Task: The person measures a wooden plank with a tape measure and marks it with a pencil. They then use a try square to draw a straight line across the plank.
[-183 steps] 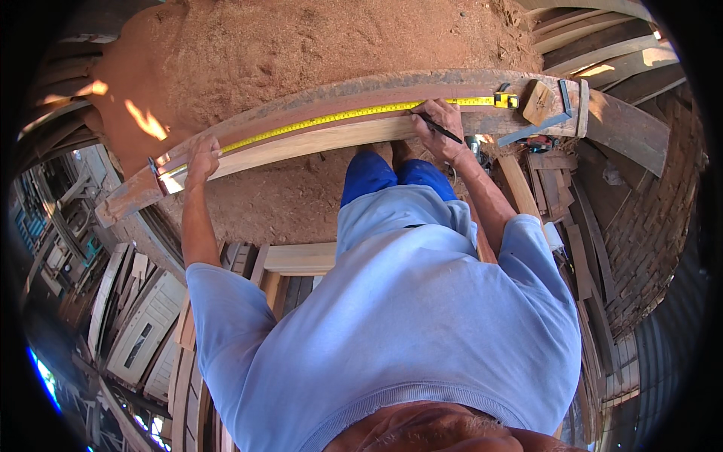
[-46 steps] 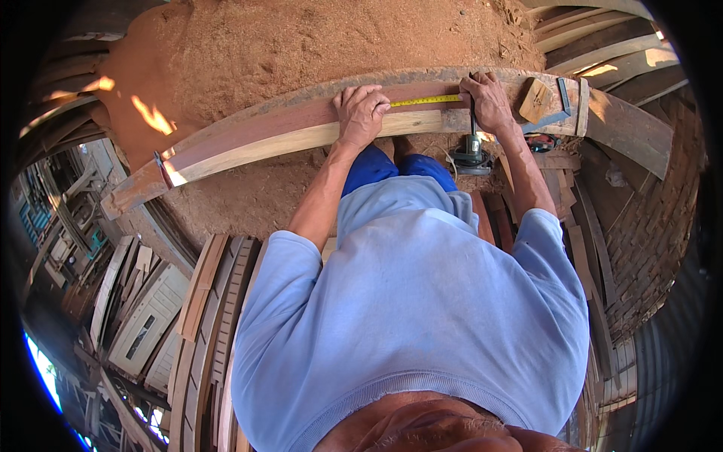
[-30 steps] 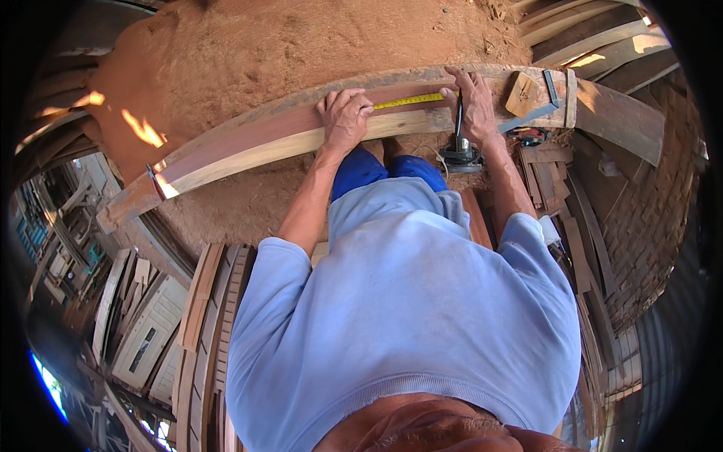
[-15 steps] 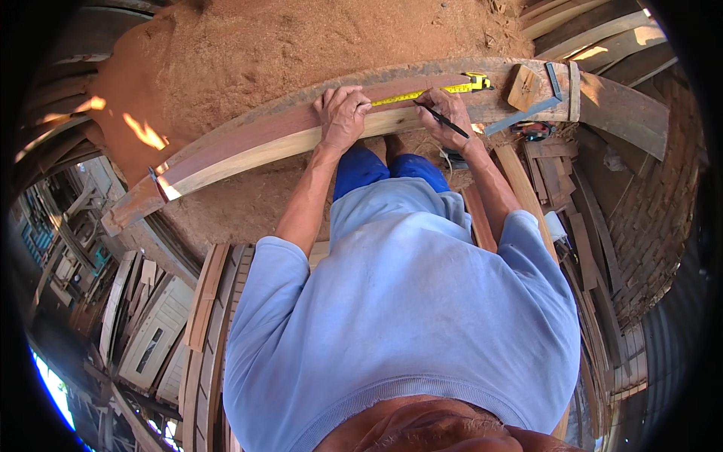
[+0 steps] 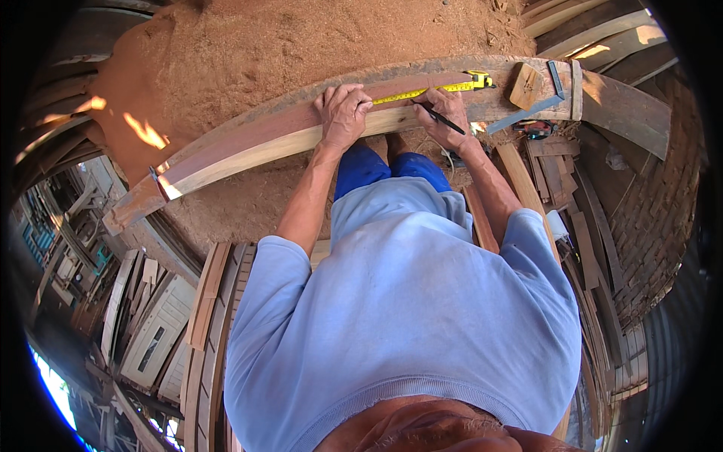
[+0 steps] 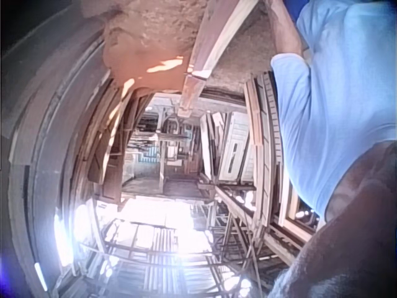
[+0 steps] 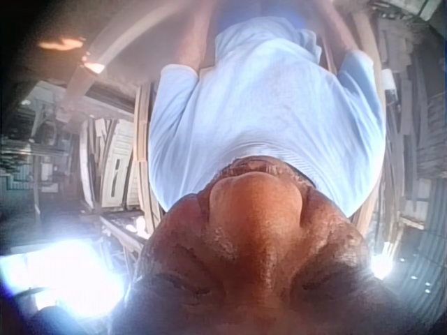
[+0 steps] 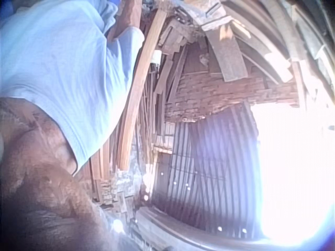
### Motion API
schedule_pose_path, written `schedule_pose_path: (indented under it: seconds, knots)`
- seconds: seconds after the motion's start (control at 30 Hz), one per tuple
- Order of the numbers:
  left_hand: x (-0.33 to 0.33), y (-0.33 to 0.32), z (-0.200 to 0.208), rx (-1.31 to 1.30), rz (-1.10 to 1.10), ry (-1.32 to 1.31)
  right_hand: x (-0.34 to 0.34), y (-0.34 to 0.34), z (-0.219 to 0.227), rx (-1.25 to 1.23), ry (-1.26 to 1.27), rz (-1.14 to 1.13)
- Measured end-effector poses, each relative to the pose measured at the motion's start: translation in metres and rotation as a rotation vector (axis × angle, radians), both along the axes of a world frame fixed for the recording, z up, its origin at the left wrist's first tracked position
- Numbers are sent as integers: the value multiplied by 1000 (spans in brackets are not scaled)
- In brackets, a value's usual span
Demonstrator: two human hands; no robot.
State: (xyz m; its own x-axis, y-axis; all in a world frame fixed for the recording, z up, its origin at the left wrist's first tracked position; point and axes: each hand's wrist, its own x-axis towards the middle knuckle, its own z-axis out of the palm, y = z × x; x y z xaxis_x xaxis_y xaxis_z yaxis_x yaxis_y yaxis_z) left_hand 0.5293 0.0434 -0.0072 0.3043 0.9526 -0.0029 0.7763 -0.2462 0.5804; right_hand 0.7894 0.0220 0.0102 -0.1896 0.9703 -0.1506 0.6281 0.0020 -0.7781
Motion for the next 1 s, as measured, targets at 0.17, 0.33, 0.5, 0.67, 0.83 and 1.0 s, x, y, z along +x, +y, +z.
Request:
schedule_pose_path:
  seconds: [0.17,0.33,0.5,0.67,0.83,1.0]
  knots:
    - [0,0,0,-3,-1,7,0,0,-1,5,-11,-2]
    - [0,0,-1,-3,-4,1,-1,0,0,8,-16,-4]
    - [0,0,0,-5,-3,-1,-2,1,1,-3,-14,-8]
    - [0,0,-3,36,1,-13,-1,2,2,-1,-16,-2]
    - [0,1,-3,34,-5,-5,-2,0,-2,33,-9,-28]
    - [0,0,-2,34,-3,-10,-2,1,0,21,-19,-19]
